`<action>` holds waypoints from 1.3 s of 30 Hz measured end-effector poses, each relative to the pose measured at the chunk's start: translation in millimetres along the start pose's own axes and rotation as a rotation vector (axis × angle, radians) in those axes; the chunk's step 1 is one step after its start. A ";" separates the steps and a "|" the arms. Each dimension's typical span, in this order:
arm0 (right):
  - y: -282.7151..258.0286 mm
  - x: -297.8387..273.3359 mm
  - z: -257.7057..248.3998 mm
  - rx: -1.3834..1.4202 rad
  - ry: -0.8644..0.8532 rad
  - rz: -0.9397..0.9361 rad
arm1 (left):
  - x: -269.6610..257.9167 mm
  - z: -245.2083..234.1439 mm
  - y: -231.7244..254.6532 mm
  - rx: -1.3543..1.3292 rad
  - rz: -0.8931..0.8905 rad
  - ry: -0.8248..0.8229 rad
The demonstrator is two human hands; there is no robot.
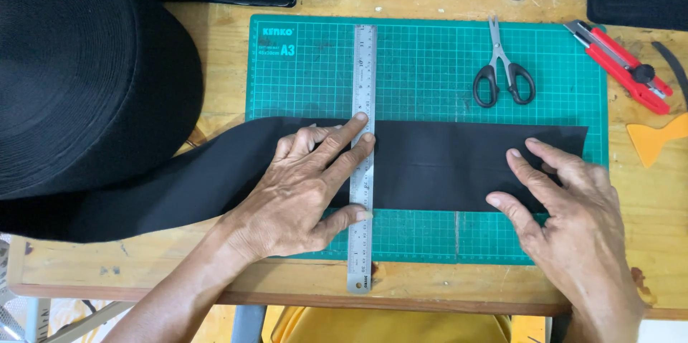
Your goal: Measuring and cutting black straps from a roll using a ruler and utility knife
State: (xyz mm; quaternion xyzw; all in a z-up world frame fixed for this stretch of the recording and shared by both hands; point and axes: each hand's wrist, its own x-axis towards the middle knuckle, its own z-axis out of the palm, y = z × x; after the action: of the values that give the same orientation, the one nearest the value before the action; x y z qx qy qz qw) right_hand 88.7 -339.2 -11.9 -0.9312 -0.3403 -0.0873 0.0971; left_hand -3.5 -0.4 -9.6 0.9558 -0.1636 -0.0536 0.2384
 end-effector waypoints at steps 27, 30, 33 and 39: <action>3.8 -3.1 8.1 0.064 0.005 0.089 | 2.3 -5.1 4.6 -0.052 -0.033 -0.062; 4.8 -2.8 8.4 0.053 -0.004 0.086 | 1.7 -3.9 4.0 -0.042 -0.026 -0.055; 4.3 -1.8 8.2 0.055 0.023 0.047 | 2.3 -6.0 4.4 -0.065 -0.040 -0.083; 3.3 -1.0 7.4 0.054 0.042 0.035 | 2.5 -5.2 4.9 -0.059 -0.065 -0.103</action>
State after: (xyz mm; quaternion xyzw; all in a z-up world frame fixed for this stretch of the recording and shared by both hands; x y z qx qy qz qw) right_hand 90.8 -340.6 -19.6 -0.9320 -0.3240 -0.0959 0.1309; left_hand -1.6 -3.1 -2.8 0.9491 -0.1427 -0.1153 0.2560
